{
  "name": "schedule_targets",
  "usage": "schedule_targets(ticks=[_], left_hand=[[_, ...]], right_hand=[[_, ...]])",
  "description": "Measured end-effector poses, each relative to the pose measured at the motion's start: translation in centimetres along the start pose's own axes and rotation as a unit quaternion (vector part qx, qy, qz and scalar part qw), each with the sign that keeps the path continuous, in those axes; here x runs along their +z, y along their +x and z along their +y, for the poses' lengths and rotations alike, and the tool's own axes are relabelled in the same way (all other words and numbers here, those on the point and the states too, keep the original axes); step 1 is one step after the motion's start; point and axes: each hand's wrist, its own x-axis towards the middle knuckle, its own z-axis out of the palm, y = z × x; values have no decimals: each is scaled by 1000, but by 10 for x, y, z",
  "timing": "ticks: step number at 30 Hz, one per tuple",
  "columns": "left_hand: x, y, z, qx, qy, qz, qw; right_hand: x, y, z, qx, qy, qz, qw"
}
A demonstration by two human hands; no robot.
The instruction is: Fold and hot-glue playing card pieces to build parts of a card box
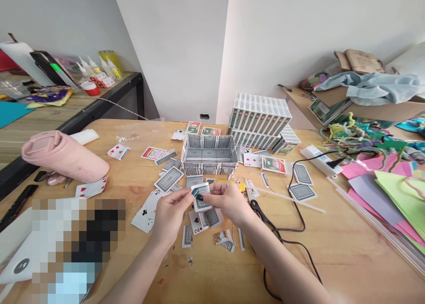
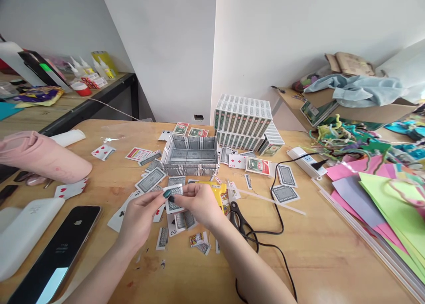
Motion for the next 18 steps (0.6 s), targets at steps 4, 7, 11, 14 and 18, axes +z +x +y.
schedule_targets(ticks=[4, 7, 11, 14, 18], left_hand=[[7, 7, 14, 31, 31, -31, 999], [17, 17, 36, 58, 62, -85, 993], [36, 27, 65, 78, 101, -149, 981], [48, 30, 73, 87, 95, -148, 981], [53, 31, 69, 74, 64, -147, 984]], right_hand=[[-5, -5, -13, -15, 5, 7, 1000], [-11, -11, -26, -55, 12, 29, 998], [-20, -20, -41, -97, 18, 64, 993], [-23, -24, -48, -119, 14, 85, 989], [-24, -24, -49, -127, 8, 93, 987]])
